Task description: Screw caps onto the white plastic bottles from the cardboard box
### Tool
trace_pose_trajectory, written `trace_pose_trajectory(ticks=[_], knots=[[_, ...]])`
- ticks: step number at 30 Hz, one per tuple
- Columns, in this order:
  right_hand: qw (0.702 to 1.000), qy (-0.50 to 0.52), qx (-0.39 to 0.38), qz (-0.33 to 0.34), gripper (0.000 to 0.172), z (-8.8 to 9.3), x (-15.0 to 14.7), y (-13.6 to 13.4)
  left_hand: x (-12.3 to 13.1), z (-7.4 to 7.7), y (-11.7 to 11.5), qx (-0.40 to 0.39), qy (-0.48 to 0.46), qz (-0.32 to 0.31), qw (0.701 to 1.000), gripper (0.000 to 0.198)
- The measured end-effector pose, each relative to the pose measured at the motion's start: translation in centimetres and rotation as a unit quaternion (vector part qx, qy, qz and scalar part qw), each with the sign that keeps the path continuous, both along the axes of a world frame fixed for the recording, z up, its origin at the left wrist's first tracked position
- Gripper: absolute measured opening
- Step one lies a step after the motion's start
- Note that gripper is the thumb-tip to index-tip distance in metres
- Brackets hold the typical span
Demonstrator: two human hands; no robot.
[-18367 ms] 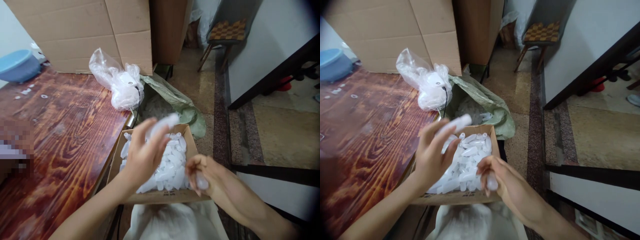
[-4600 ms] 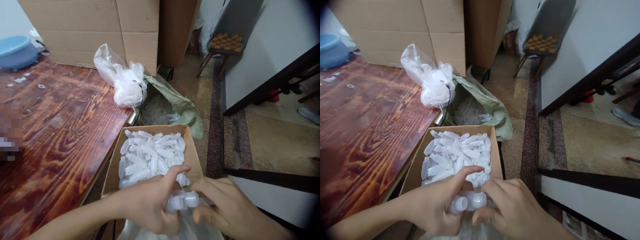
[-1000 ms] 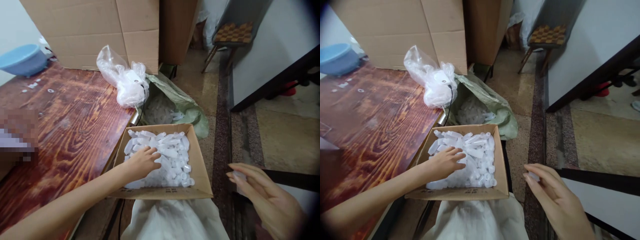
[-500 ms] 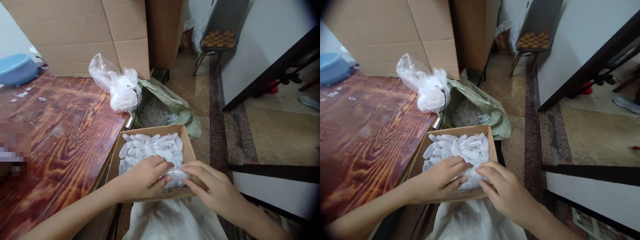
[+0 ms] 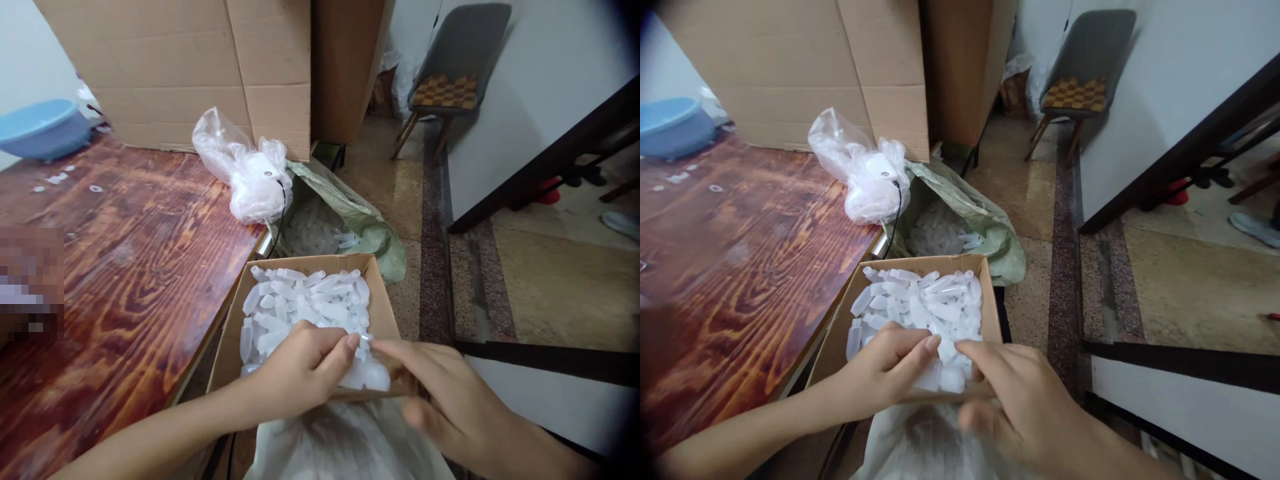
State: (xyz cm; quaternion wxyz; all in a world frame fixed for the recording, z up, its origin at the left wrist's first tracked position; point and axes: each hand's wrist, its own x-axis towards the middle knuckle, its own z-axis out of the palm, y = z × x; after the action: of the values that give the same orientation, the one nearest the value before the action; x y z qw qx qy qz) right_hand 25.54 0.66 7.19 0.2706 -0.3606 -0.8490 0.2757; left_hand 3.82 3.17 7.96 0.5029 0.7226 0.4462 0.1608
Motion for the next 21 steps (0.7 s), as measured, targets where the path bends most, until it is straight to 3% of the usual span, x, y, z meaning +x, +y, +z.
trace_pose_trajectory(ticks=[3,6,8,10,12,13,15,17,19,21], knots=[[0.994,-0.058,0.08,0.041,0.06,-0.6,0.9,0.0,-0.4,0.5,0.0,0.014,-0.011,0.0,1.0,0.046],[0.99,-0.132,0.046,0.015,0.063,-0.5,1.2,0.3,-0.8,0.9,0.1,0.01,-0.014,0.012,1.0,0.047],[0.99,-0.119,0.077,0.011,0.064,0.0,0.7,0.4,-0.6,1.1,0.2,-0.011,-0.014,0.009,1.0,0.047],[0.99,-0.062,0.127,0.022,0.046,0.5,-0.3,0.4,-0.1,1.2,0.0,-0.046,-0.026,-0.005,0.999,0.048],[0.994,-0.014,0.106,0.001,0.027,0.9,-1.3,0.7,0.4,1.0,-0.3,-0.03,-0.035,0.002,0.999,0.047],[0.998,0.005,0.063,-0.019,0.026,0.9,-1.8,1.0,0.6,0.9,-0.3,0.017,-0.034,0.012,0.999,0.046],[0.996,0.025,-0.058,-0.06,0.029,0.6,-2.4,1.8,0.6,0.4,0.3,0.185,-0.019,0.022,0.982,0.041],[0.987,0.005,-0.138,-0.087,0.026,0.1,-2.5,3.0,0.0,-0.3,2.1,0.366,0.028,0.033,0.93,0.036],[0.986,-0.074,-0.122,-0.083,0.02,-1.0,-2.4,4.3,-0.9,-1.0,4.8,0.47,0.12,0.083,0.871,0.033],[0.984,-0.164,-0.07,-0.03,0.016,-2.5,-2.3,5.2,-1.7,-1.8,7.5,0.458,0.242,0.134,0.845,0.026]])
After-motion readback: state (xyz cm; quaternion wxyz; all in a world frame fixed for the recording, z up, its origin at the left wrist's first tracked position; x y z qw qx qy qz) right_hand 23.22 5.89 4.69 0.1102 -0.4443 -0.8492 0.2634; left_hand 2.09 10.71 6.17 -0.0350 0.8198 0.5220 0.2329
